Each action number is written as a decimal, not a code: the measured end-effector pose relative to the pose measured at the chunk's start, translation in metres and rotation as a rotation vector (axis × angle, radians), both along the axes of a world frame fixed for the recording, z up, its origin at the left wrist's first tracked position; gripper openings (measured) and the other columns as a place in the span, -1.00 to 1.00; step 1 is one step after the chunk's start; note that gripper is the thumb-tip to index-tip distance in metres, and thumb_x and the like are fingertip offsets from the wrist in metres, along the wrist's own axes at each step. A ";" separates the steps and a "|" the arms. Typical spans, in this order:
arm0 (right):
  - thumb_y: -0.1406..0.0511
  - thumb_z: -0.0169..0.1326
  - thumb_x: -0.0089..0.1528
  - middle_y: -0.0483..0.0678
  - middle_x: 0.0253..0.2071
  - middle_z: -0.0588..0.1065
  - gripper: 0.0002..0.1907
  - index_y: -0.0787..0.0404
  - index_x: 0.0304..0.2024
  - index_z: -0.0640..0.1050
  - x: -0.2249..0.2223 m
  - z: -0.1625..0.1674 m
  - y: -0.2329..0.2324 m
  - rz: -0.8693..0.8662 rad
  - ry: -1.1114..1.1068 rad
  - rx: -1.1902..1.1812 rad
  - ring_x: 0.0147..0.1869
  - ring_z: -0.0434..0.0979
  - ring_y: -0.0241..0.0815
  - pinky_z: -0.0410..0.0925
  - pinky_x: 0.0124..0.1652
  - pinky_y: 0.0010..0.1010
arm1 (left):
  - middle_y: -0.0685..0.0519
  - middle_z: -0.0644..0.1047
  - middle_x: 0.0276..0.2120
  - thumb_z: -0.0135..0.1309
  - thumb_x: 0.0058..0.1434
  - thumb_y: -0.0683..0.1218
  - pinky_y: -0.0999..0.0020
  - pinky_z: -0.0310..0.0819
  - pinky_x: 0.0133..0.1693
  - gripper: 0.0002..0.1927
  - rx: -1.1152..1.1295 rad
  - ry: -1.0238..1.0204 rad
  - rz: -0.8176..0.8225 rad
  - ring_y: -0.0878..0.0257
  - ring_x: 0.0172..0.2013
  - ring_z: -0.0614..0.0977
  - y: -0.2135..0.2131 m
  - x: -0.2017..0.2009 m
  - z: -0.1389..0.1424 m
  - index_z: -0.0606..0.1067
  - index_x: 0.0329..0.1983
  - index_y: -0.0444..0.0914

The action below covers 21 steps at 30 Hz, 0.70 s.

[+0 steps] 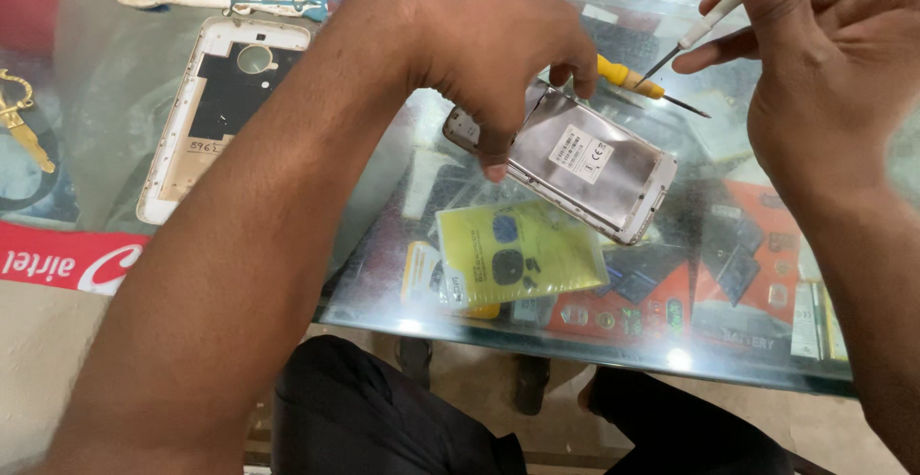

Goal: The person disassembles and reassembles two smartphones on a glass workbench. They remove back covers, use a screwdriver to loosen screws, and pry open the devices with a plastic tool. The person then reattaches the back covers and inspects the phones.

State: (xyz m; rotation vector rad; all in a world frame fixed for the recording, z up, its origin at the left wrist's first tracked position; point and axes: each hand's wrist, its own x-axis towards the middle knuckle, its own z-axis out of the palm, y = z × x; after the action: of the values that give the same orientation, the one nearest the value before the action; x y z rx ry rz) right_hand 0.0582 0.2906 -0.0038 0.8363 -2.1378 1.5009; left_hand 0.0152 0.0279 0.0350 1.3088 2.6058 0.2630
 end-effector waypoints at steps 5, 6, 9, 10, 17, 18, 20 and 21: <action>0.32 -0.10 0.67 0.09 0.19 0.40 -0.73 0.47 0.24 0.32 -0.011 -0.006 0.011 0.064 0.100 0.025 0.10 0.61 -0.09 0.65 -0.05 -0.29 | 0.02 0.57 0.00 0.59 -0.52 -0.12 0.10 0.56 -0.17 -0.04 -0.121 -0.073 0.172 0.08 -0.08 0.64 0.005 0.009 0.009 0.49 0.10 -0.10; 0.31 -0.10 0.66 0.08 0.18 0.41 -0.73 0.47 0.23 0.33 -0.012 -0.007 0.013 0.049 0.063 0.000 0.08 0.62 -0.09 0.68 -0.08 -0.29 | 0.02 0.58 -0.02 0.57 -0.51 -0.13 0.09 0.58 -0.20 -0.07 -0.139 -0.106 0.221 0.09 -0.11 0.67 0.005 0.011 0.012 0.49 0.08 -0.11; 0.36 -0.19 0.69 0.16 0.20 0.38 -0.76 0.50 0.19 0.34 -0.016 -0.009 0.018 0.053 0.143 0.087 0.11 0.62 -0.02 0.65 -0.06 -0.28 | -0.05 0.62 -0.15 0.65 -0.50 0.03 0.10 0.56 -0.20 -0.05 -0.153 -0.034 0.250 0.06 -0.13 0.66 0.004 0.016 0.018 0.49 0.04 -0.20; 0.37 -0.21 0.69 0.17 0.19 0.38 -0.77 0.51 0.18 0.34 -0.017 -0.009 0.019 0.058 0.167 0.113 0.12 0.62 0.00 0.63 -0.05 -0.28 | -0.05 0.62 -0.18 0.65 -0.48 0.08 0.12 0.56 -0.22 -0.06 -0.141 -0.036 0.267 0.06 -0.16 0.67 0.004 0.018 0.020 0.50 0.02 -0.23; 0.32 -0.13 0.67 0.08 -0.01 0.53 -0.76 0.43 0.09 0.46 -0.016 -0.005 0.016 -0.063 0.069 0.106 0.05 0.70 -0.09 0.68 -0.15 -0.35 | -0.07 0.65 -0.31 0.49 -0.14 0.32 0.14 0.55 -0.28 -0.24 -0.189 -0.030 0.354 0.06 -0.30 0.70 0.000 0.018 0.025 0.55 -0.06 -0.25; 0.33 -0.14 0.65 0.09 0.02 0.52 -0.76 0.44 0.10 0.45 -0.016 -0.004 0.015 -0.059 0.083 0.117 0.06 0.70 -0.09 0.68 -0.14 -0.35 | -0.07 0.65 -0.31 0.42 0.00 0.36 0.13 0.53 -0.28 -0.31 -0.211 -0.027 0.372 0.06 -0.30 0.70 -0.002 0.015 0.024 0.58 -0.05 -0.24; 0.37 -0.15 0.65 0.10 0.05 0.49 -0.79 0.46 0.12 0.43 -0.015 -0.003 0.013 -0.027 0.081 0.091 0.09 0.69 -0.07 0.69 -0.11 -0.34 | -0.05 0.66 -0.31 0.30 0.15 0.26 0.16 0.56 -0.28 -0.49 -0.123 -0.024 0.430 0.10 -0.32 0.72 -0.004 0.007 0.017 0.61 -0.05 -0.20; 0.40 -0.14 0.65 0.10 0.05 0.47 -0.81 0.47 0.12 0.42 -0.015 -0.003 0.012 0.001 0.065 0.054 0.11 0.68 -0.06 0.69 -0.09 -0.33 | -0.04 0.67 -0.32 0.25 0.22 0.21 0.17 0.57 -0.28 -0.57 -0.078 -0.023 0.456 0.12 -0.33 0.74 -0.005 0.003 0.012 0.63 -0.05 -0.18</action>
State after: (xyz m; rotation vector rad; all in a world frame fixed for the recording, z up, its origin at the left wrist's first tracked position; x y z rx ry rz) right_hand 0.0433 0.3024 -0.0069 0.8925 -2.1392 1.4024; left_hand 0.0177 0.0232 0.0467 0.6678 2.8315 0.2403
